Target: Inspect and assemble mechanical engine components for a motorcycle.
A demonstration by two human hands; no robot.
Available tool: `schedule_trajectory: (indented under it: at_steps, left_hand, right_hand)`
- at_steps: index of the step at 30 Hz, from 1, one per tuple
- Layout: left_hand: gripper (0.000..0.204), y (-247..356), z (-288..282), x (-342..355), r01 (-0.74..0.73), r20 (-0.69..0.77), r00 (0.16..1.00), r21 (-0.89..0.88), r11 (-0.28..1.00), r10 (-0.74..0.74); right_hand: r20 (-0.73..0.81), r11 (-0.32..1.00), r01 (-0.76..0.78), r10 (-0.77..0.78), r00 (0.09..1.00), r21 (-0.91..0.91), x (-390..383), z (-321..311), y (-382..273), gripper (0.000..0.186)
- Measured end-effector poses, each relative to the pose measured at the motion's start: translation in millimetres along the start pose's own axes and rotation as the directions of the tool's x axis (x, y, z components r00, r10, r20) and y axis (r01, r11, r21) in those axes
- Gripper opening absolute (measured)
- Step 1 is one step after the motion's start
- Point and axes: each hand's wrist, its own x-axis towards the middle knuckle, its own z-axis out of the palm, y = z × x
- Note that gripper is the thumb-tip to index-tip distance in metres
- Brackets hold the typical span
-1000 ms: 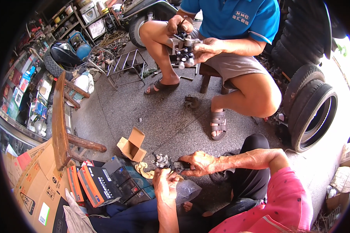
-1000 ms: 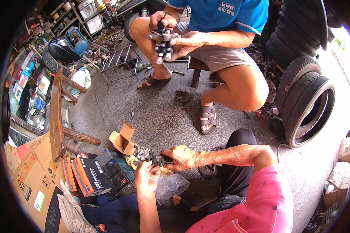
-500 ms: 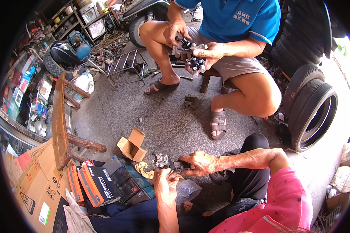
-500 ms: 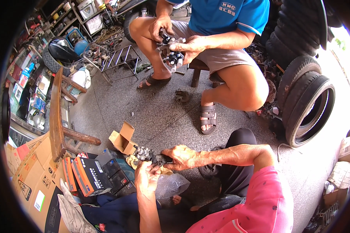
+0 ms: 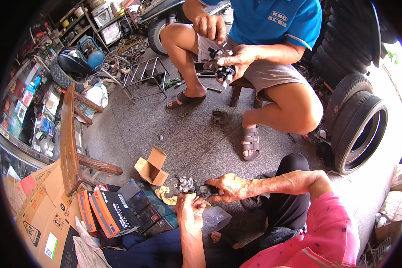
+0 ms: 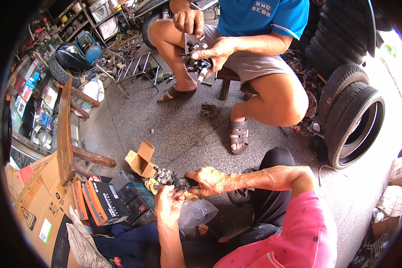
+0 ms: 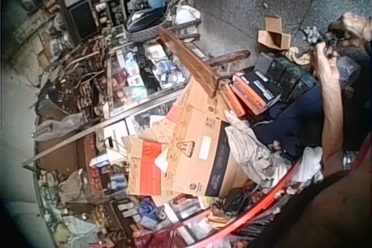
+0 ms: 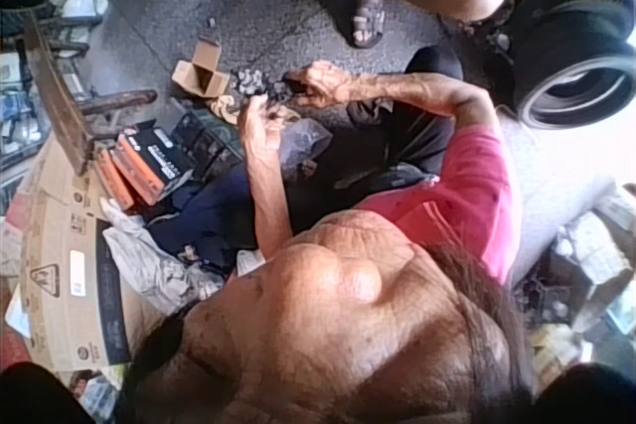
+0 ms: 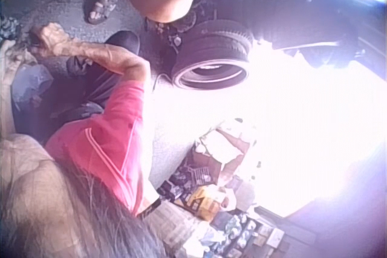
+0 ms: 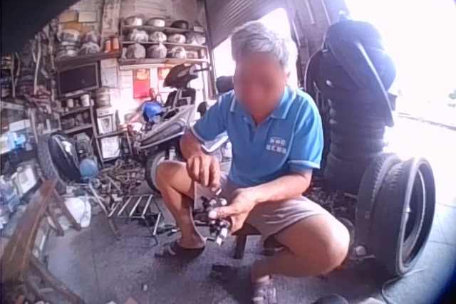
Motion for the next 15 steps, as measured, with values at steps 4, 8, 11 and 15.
schedule_trajectory:
  at_steps: [4,8,11,15]
  left_hand:
    - [0.017,-0.9,-0.6,0.0,-0.004,-0.005,1.000,-0.011,1.000,0.004]
    - [0.019,-0.8,-1.1,0.4,-0.005,0.010,1.000,-0.009,1.000,0.005]
    - [0.021,-0.5,-1.0,0.2,0.000,0.007,1.000,-0.008,1.000,0.000]
    - [0.023,-0.7,-1.9,1.4,0.010,-0.001,1.000,-0.002,1.000,-0.010]
  right_hand:
    - [-0.009,1.000,0.014,-0.014,1.000,-0.008,-0.4,1.2,1.3,0.045]
    - [-0.023,0.998,0.040,-0.041,0.999,-0.040,0.3,2.7,4.0,0.049]
    - [-0.010,1.000,0.026,-0.025,1.000,0.003,-0.3,0.1,0.1,0.044]
    - [-0.008,1.000,0.020,-0.020,1.000,-0.001,-0.2,-2.4,-2.6,0.043]
